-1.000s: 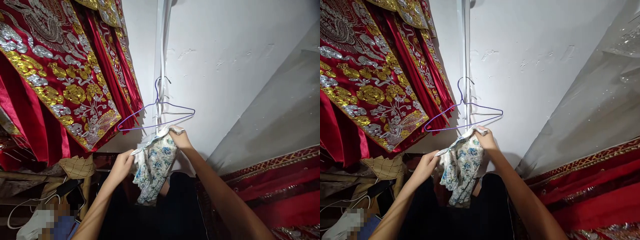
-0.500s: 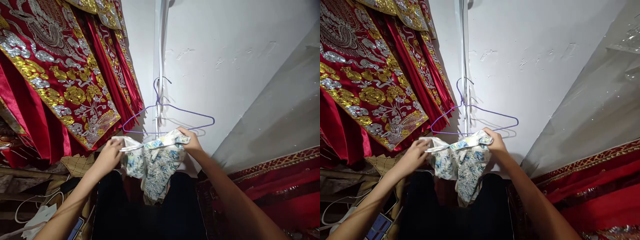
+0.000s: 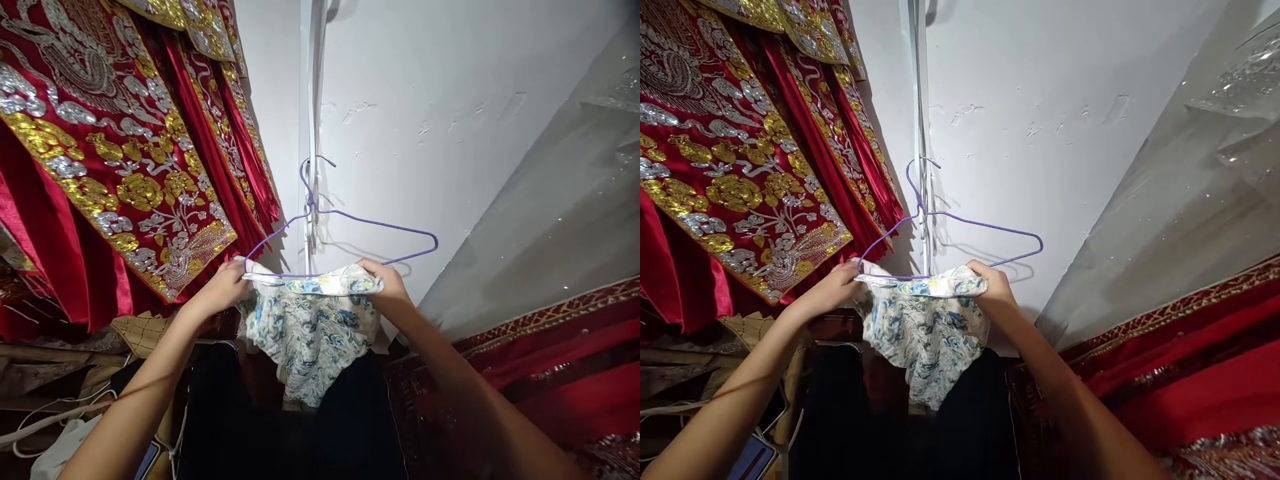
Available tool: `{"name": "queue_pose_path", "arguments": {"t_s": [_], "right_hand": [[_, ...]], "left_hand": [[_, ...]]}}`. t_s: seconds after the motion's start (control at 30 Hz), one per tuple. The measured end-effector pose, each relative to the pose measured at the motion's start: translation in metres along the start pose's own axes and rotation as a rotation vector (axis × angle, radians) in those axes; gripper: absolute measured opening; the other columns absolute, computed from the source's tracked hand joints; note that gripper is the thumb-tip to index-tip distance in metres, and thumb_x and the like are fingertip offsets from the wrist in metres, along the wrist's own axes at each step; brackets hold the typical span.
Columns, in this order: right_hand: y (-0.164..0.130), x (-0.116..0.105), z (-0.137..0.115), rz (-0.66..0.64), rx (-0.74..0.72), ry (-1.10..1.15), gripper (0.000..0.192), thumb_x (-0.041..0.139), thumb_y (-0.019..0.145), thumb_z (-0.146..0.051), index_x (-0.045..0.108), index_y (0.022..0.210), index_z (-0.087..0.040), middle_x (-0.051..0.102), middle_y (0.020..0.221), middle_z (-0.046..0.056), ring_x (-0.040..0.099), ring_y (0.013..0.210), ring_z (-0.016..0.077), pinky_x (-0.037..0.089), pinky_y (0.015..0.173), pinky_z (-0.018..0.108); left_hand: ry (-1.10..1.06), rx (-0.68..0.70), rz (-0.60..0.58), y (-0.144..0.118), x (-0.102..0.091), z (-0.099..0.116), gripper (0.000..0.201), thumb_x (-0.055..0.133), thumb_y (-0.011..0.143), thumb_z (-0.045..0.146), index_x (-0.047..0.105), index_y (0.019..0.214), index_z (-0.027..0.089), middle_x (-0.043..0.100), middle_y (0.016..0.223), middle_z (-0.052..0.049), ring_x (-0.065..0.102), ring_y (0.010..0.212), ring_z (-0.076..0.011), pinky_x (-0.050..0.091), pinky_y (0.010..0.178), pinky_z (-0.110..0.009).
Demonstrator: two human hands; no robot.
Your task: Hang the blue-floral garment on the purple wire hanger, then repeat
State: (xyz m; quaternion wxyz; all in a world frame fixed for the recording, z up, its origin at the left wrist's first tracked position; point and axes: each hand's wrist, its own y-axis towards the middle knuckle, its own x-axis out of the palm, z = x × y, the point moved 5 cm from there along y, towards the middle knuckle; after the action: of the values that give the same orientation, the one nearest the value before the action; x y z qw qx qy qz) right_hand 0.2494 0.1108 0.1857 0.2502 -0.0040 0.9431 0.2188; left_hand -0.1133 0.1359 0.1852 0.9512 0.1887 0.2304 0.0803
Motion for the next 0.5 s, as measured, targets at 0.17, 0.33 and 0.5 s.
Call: {"name": "queue_pose_path", "arguments": {"t_s": [0.17, 0.33, 0.5], "right_hand": [[0.001, 0.005, -0.004, -0.117, 0.023, 0.074, 0.010, 0.058, 0.073, -0.019, 0.068, 0.076, -0.018, 0.067, 0.074, 0.002, 0.060, 0.073, 0.0194, 0.042, 0.060, 0.026], [-0.010, 0.016, -0.013, -0.252, -0.039, 0.226, 0.028, 0.066, 0.073, -0.023, 0.076, 0.099, -0.019, 0.073, 0.090, 0.005, 0.065, 0.087, 0.0254, 0.050, 0.074, 0.032], [-0.020, -0.017, -0.005, 0.084, -0.025, 0.204, 0.096, 0.075, 0.075, -0.026, 0.029, 0.160, -0.025, 0.070, 0.082, 0.003, 0.061, 0.065, 0.0207, 0.049, 0.061, 0.032]], "left_hand": [[0.141, 0.288, -0.073, 0.002, 0.011, 0.046, 0.009, 0.059, 0.082, 0.021, 0.069, 0.081, 0.021, 0.064, 0.136, -0.010, 0.049, 0.135, -0.0323, 0.028, 0.119, -0.045], [0.169, 0.423, -0.037, 0.005, 0.019, 0.072, 0.025, 0.047, 0.087, 0.014, 0.068, 0.099, 0.021, 0.068, 0.104, -0.008, 0.062, 0.104, -0.0256, 0.044, 0.101, -0.038], [0.179, 0.519, -0.041, -0.003, 0.019, 0.060, 0.054, 0.047, 0.080, 0.004, 0.064, 0.128, 0.023, 0.067, 0.120, -0.008, 0.061, 0.112, -0.0256, 0.044, 0.103, -0.036]]}}
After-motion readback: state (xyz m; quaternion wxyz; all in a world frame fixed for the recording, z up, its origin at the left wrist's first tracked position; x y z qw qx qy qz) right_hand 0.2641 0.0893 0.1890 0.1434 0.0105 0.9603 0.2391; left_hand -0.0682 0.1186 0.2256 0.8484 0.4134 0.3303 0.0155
